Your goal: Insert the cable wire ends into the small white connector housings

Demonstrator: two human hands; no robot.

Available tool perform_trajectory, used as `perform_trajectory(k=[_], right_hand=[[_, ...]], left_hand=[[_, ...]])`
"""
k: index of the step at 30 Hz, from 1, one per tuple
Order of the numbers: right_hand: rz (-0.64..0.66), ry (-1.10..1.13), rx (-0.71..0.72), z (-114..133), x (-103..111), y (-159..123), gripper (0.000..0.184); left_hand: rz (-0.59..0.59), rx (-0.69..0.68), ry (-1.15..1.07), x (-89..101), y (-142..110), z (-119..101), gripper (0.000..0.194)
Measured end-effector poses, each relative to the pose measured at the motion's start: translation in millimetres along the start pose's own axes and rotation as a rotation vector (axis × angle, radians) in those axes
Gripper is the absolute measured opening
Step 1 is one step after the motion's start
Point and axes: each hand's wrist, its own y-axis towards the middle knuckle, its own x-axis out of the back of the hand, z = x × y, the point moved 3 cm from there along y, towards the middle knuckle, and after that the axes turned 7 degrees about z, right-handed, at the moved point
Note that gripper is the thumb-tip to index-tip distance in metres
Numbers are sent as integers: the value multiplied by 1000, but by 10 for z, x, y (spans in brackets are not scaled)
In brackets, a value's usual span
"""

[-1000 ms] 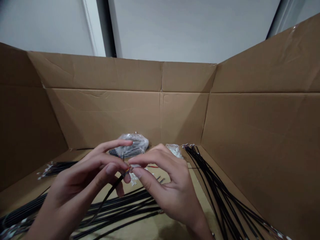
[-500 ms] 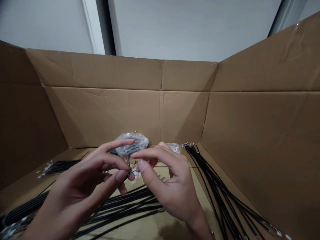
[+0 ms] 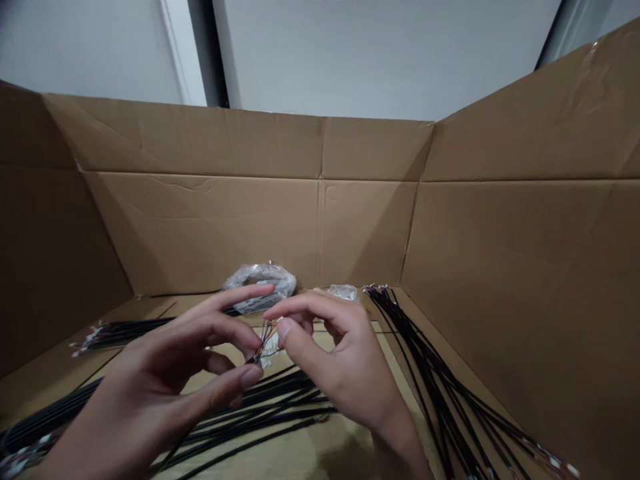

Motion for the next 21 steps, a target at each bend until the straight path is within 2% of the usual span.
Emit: perform_trajectory(k=[6, 8, 16, 21], right_hand=[[137, 112, 44, -54, 43, 41, 21], [172, 112, 68, -93, 44, 58, 18], [191, 81, 233, -117, 43, 73, 8], [214, 81, 255, -116, 47, 69, 5]], left_hand=[[48, 106, -113, 9, 19, 17, 20], [67, 131, -160, 18, 24, 11, 20], [146, 130, -323, 17, 28, -17, 17], [180, 203, -441, -7, 57, -22, 16]])
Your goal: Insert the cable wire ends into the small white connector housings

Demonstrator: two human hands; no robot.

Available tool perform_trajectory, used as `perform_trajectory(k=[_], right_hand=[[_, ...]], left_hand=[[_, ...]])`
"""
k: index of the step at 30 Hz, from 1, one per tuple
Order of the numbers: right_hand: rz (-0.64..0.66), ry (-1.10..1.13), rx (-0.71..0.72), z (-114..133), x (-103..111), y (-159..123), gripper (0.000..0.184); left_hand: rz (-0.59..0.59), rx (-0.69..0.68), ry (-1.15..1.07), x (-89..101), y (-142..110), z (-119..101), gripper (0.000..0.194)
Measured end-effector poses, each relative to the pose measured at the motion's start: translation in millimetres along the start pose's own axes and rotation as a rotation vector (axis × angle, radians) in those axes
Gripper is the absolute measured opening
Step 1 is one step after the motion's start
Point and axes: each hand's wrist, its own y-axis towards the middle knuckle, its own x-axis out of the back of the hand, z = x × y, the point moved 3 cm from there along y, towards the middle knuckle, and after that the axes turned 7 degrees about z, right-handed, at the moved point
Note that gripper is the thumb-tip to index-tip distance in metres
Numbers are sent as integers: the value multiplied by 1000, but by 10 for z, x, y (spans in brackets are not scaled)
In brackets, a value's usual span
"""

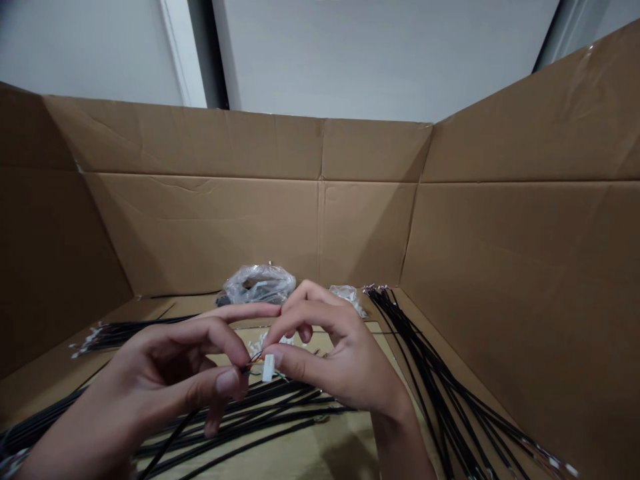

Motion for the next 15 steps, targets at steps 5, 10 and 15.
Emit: perform_trajectory(k=[5, 10, 15], right_hand=[[-2, -9, 24, -9, -11, -15, 6], [-17, -13, 5, -5, -2, -32, 11], [-24, -29, 1, -23, -3, -35, 13]], left_hand=[[25, -7, -58, -3, 26, -18, 13], [74, 2, -56, -5, 39, -13, 12], [58, 24, -35, 32, 8, 27, 13]])
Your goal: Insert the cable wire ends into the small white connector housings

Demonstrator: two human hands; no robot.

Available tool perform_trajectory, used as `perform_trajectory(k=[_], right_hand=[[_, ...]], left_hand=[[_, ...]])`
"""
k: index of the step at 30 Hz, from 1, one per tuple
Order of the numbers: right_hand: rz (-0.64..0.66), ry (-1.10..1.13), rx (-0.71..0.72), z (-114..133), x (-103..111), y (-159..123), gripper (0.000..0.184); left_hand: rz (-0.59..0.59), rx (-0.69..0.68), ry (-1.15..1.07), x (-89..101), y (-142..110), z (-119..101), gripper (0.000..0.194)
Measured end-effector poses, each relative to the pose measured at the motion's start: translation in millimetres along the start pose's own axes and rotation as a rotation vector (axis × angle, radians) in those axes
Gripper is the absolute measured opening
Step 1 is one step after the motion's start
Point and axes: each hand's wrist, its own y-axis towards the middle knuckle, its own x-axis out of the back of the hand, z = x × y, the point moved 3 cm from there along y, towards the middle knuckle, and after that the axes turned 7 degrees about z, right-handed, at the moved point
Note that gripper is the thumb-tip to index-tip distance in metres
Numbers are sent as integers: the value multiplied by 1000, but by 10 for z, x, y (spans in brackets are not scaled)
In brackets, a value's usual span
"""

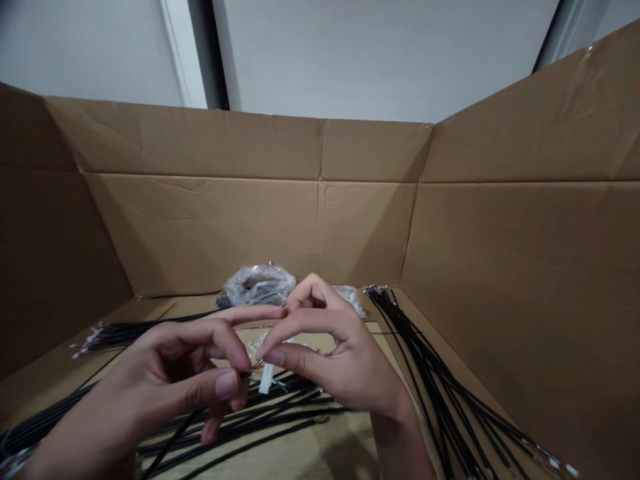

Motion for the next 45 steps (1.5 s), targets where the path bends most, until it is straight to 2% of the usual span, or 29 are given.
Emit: perform_trajectory(k=[5, 15, 21, 25, 30, 33, 38, 39, 41, 45], right_hand=[[-9, 17, 11, -11, -34, 12, 17], [-19, 43, 42, -6, -50, 20, 9], [-26, 49, 41, -9, -48, 38, 11], [-70, 38, 49, -10, -42, 45, 11], [-115, 25, 66, 20, -43, 50, 12], [-123, 22, 57, 28, -48, 50, 12], [-129, 13, 27, 5, -44, 21, 10], [-121, 13, 19, 3, -36, 9, 11], [-114, 14, -4, 10, -8, -19, 12], [-175, 19, -84, 72, 39, -75, 7]], left_hand=[[43, 8, -38, 16, -4, 2, 12], [63, -17, -113, -24, 41, 6, 11], [12, -94, -109, -3, 56, -20, 13], [-60, -221, 20, 14, 40, -25, 14], [-154, -418, 367, -11, -8, -41, 14], [-212, -488, 541, -37, -32, -55, 16], [-236, -572, 673, -75, -77, -63, 15], [-234, -547, 703, -81, -78, -55, 14], [-274, -577, 755, -90, -90, -65, 15], [-320, -587, 829, -104, -77, -79, 15]])
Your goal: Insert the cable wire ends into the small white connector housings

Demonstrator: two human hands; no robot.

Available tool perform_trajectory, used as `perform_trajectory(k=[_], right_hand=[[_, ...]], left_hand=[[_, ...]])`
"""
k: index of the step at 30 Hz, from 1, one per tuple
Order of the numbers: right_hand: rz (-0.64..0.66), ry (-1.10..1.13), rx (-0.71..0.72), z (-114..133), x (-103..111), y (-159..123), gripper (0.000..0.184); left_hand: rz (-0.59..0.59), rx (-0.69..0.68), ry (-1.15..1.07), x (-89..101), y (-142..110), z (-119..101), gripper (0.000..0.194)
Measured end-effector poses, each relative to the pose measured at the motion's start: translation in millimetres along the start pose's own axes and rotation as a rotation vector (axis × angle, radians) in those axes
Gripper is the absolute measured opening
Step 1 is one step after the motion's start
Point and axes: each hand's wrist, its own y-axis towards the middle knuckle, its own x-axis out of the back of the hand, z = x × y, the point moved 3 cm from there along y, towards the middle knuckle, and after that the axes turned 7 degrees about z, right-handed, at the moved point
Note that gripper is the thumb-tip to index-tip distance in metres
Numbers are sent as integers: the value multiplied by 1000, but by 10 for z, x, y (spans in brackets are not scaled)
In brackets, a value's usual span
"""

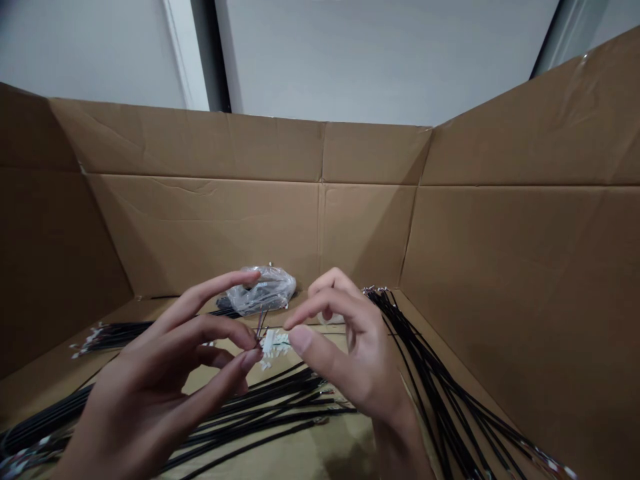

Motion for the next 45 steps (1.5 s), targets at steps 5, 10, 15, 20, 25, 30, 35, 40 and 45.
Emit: perform_trajectory(k=[5, 10, 15, 20, 25, 30, 35, 40, 45], right_hand=[[-9, -146, -69, 118, -104, -28, 12], [38, 11, -177, 86, -140, 23, 27], [73, 240, -269, -59, -131, 69, 27], [83, 384, -333, -127, -168, 72, 24], [66, 330, -302, -101, -192, 63, 25], [46, 289, -276, -86, -197, 62, 28], [36, 317, -278, -104, -188, 75, 29], [40, 341, -284, -120, -182, 81, 30], [53, 329, -301, -122, -184, 93, 28]], left_hand=[[0, -5, 51, -7, 5, 15, 15], [71, -75, 121, 18, 5, 14, 15], [104, -220, 220, 13, 14, 25, 21], [114, -235, 217, 11, 20, 56, 22], [86, -159, 267, -21, 18, 20, 14], [15, -175, 286, -71, 1, 33, 15], [25, -223, 288, -56, 4, 62, 25], [63, -228, 232, -43, 37, 62, 25], [59, -133, 160, -37, 61, 108, 21]])
